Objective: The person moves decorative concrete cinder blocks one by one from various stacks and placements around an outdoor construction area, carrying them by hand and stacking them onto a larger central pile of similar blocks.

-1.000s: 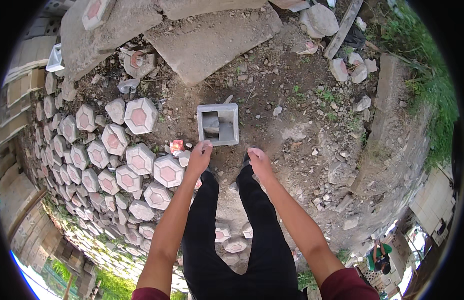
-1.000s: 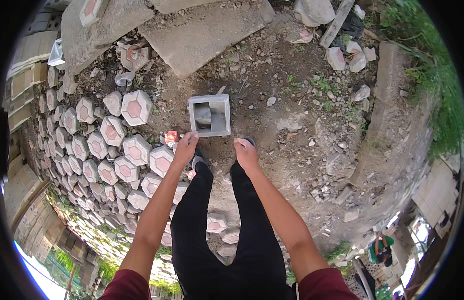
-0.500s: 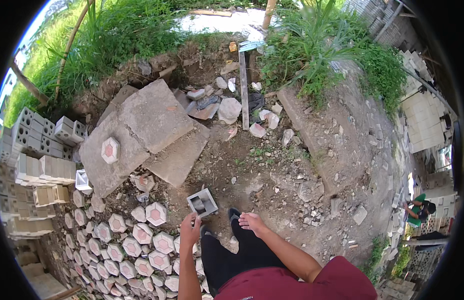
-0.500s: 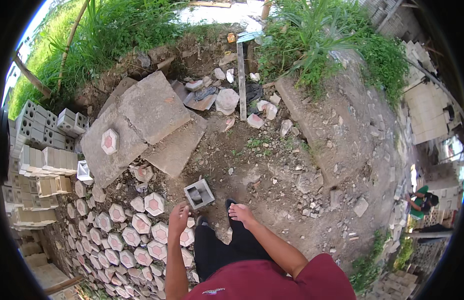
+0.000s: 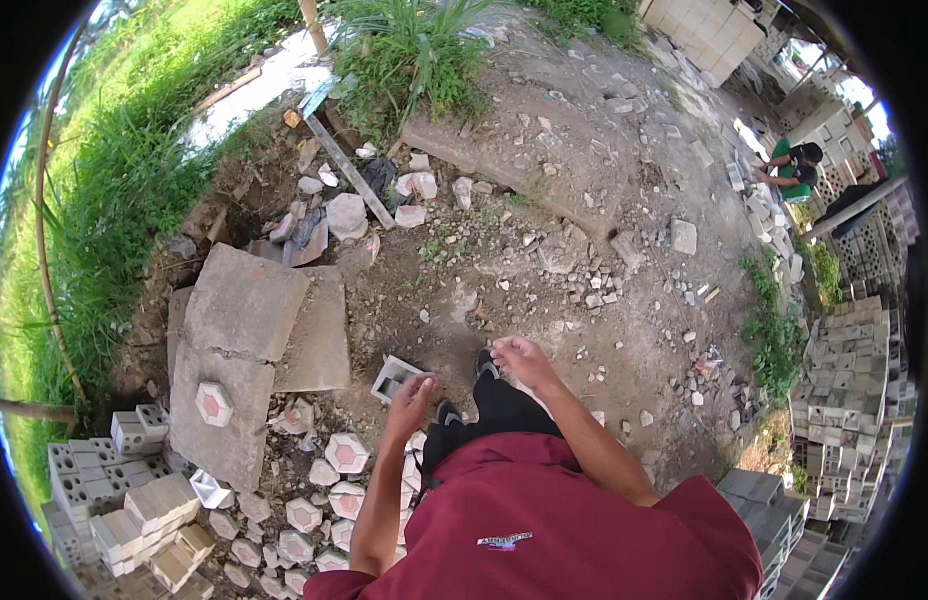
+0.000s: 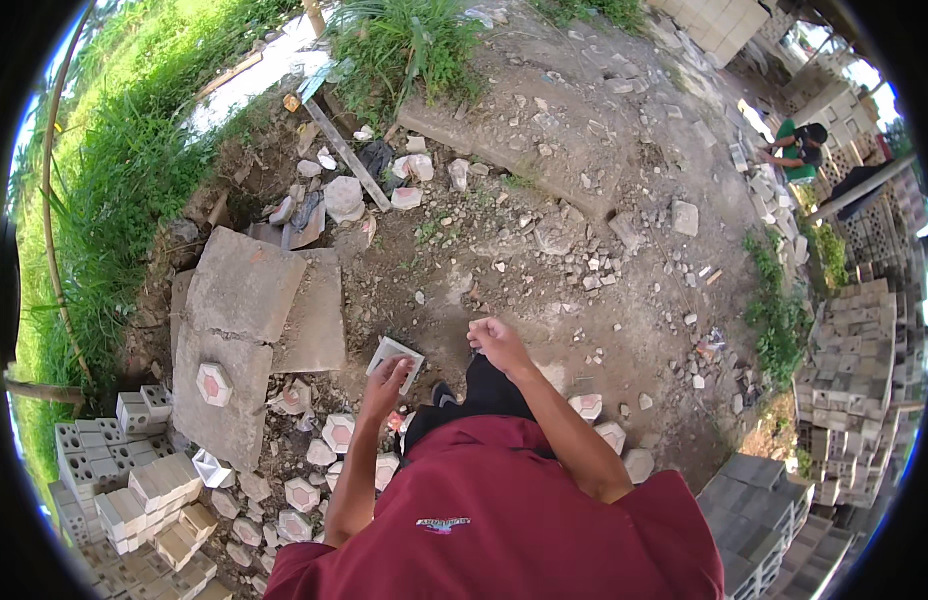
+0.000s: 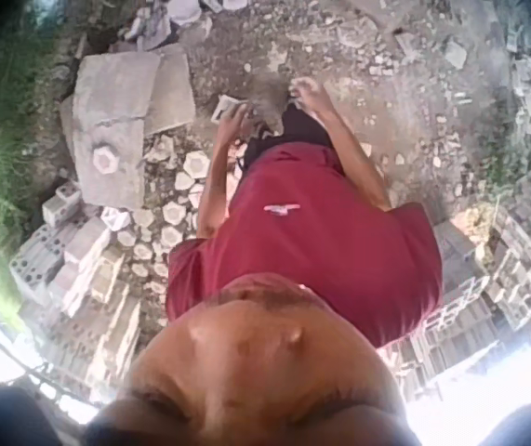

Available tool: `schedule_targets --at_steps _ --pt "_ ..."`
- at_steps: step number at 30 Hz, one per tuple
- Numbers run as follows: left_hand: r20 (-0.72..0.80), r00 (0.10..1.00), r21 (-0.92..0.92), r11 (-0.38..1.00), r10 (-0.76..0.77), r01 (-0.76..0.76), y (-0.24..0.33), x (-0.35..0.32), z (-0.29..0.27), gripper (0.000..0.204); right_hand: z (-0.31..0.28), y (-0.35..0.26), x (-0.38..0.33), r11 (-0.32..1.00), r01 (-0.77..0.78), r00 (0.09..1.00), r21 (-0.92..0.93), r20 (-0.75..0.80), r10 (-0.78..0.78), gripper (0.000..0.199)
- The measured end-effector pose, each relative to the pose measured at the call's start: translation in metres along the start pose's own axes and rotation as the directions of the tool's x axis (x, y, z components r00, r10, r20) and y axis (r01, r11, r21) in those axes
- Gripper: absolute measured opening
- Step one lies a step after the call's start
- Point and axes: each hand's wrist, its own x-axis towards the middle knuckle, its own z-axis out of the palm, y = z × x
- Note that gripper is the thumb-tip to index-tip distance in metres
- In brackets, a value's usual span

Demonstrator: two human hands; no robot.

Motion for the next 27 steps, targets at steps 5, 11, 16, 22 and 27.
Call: schedule_targets --at_steps 5,11,16,22,27 --pt "0.109 0.994 0.146 0.989 -0.01 -0.006 0.002 0.016 0.014 0.032 -0.042 0.025 -0.037 0.995 0.087 0.984 -0.041 -0.151 -0.093 0.03" --pt "0.243 0.967 0.106 0.993 -0.074 0.049 0.049 0.042 0.105 0.034 -0.11 0.051 -0.068 0.984 0.163 0.921 0.067 -0.369 -0.128 0.025" --pt "0.432 0.893 0.196 0.98 -0.125 0.042 0.041 0.081 0.194 0.036 -0.184 0.066 -0.085 0.992 0.124 0.85 0.019 -0.518 -0.096 0.02" --pt "0.587 0.786 0.254 0.966 -0.195 0.05 0.061 0.114 0.341 0.037 -0.306 0.099 -0.096 0.944 0.328 0.701 0.037 -0.679 -0.217 0.022" --pt "0.726 0.677 0.229 0.971 -0.125 -0.066 0.08 0.146 0.467 0.034 -0.399 0.059 -0.115 0.918 0.333 0.676 0.216 -0.733 -0.073 0.027"
